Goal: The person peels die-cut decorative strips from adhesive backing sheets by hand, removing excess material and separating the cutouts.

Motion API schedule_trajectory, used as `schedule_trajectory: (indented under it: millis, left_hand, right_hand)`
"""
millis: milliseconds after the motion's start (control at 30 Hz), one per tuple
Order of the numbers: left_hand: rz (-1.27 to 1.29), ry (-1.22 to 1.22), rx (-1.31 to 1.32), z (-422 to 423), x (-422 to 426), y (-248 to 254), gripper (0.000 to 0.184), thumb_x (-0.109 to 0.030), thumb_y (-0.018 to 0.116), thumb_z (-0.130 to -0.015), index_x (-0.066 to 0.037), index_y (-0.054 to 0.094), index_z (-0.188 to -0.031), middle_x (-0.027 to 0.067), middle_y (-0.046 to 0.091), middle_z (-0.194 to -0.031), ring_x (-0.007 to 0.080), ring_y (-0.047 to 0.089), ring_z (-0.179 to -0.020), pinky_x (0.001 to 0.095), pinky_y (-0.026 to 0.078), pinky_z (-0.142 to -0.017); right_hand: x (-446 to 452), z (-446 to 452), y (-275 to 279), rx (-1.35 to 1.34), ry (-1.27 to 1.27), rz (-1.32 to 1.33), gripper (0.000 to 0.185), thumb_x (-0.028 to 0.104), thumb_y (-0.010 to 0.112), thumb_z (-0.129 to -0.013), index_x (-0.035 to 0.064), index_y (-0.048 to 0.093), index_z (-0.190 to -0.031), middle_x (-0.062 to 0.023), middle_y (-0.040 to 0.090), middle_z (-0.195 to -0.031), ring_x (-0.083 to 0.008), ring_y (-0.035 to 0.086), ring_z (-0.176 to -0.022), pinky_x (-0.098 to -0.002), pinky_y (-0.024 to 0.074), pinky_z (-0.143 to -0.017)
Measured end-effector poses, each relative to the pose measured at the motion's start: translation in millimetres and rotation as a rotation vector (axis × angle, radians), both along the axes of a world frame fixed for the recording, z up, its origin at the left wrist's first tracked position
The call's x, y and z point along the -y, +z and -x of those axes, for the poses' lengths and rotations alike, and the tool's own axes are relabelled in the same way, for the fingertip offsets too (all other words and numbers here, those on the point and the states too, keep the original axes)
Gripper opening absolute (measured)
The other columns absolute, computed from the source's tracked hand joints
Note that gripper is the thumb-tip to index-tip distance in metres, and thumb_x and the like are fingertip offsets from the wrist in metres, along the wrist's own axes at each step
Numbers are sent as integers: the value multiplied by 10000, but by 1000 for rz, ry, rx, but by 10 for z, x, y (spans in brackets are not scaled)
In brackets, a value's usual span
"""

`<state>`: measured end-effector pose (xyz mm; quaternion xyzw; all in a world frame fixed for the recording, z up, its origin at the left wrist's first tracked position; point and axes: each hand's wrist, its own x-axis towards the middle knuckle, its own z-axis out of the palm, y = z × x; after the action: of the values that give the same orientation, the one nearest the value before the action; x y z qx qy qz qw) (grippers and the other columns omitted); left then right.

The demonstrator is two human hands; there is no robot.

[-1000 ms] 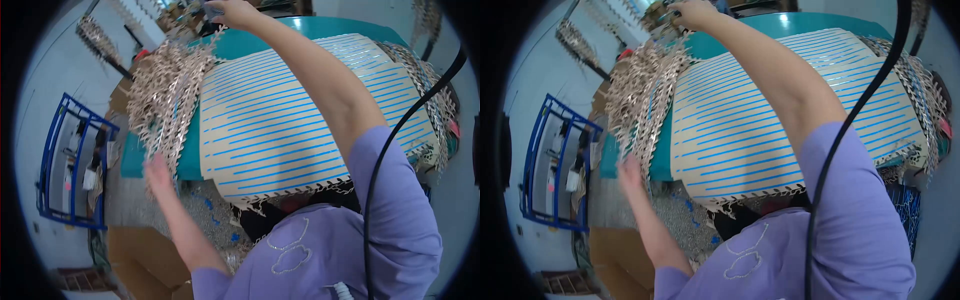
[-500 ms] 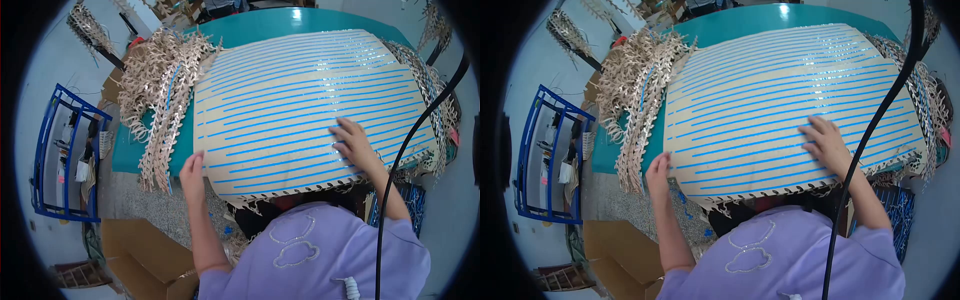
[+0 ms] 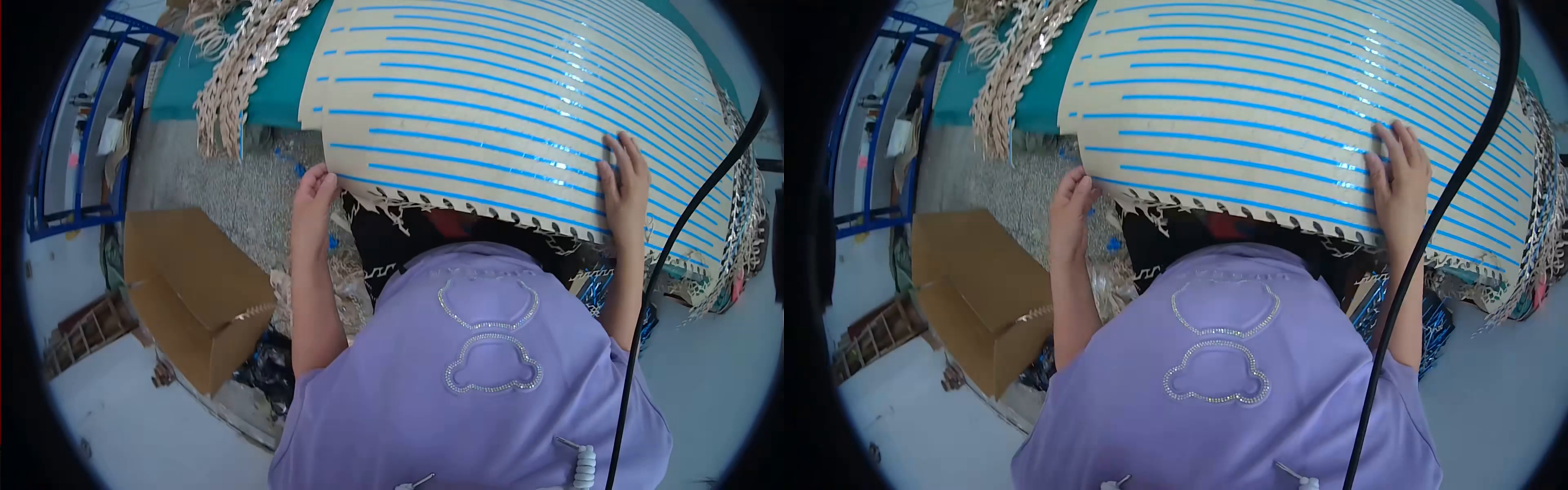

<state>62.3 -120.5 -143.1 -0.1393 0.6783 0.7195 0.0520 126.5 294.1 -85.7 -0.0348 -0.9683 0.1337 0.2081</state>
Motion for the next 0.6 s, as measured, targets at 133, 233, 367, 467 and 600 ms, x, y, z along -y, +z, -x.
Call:
schedule_trajectory:
  millis: [133, 233, 367, 467, 600]
  left_hand:
    - [-81, -229, 141, -8, 371, -52, 227, -152, 565, -871, -8, 563, -1047, 32, 610, -928, 122, 552, -887, 275, 417, -841]
    - [-196, -244, 140, -56, 395, -21, 231, -127, 563, -859, -5, 554, -1055, 45, 608, -977, 123, 552, -907, 279, 418, -848]
    - [-317, -206, 89, -79, 256, 27, 253, -96, 563, -841, 8, 542, -1071, 65, 605, -1027, 132, 552, -933, 284, 416, -856]
    - [-377, -159, 35, -89, 238, 42, 278, -81, 563, -836, 11, 525, -1095, 84, 600, -1046, 145, 555, -940, 287, 420, -856]
    - [-368, 35, 47, -179, 292, -4, 315, -52, 567, -831, 7, 496, -1131, 106, 590, -1036, 167, 560, -923, 285, 448, -809]
  right_hand:
    - [486, 130, 304, 80, 164, 334, 218, 100, 595, -836, 36, 593, -1044, -127, 590, -1009, -232, 561, -894, -293, 449, -747]
    - [1121, 253, 399, 222, 430, 639, 103, 97, 597, -833, 0, 579, -863, -87, 577, -726, -211, 527, -627, -296, 436, -612]
    - [1827, 489, 232, 317, 913, 580, 157, 159, 584, -844, 12, 550, -798, -142, 549, -706, -317, 549, -647, -384, 428, -585]
    - [2207, 630, 150, 379, 910, 496, 199, 215, 577, -840, 24, 559, -788, -173, 574, -714, -352, 571, -691, -423, 437, -598]
    - [2511, 756, -48, 393, 1003, 207, 179, 196, 552, -812, 47, 598, -722, -184, 615, -738, -361, 597, -685, -421, 472, -613]
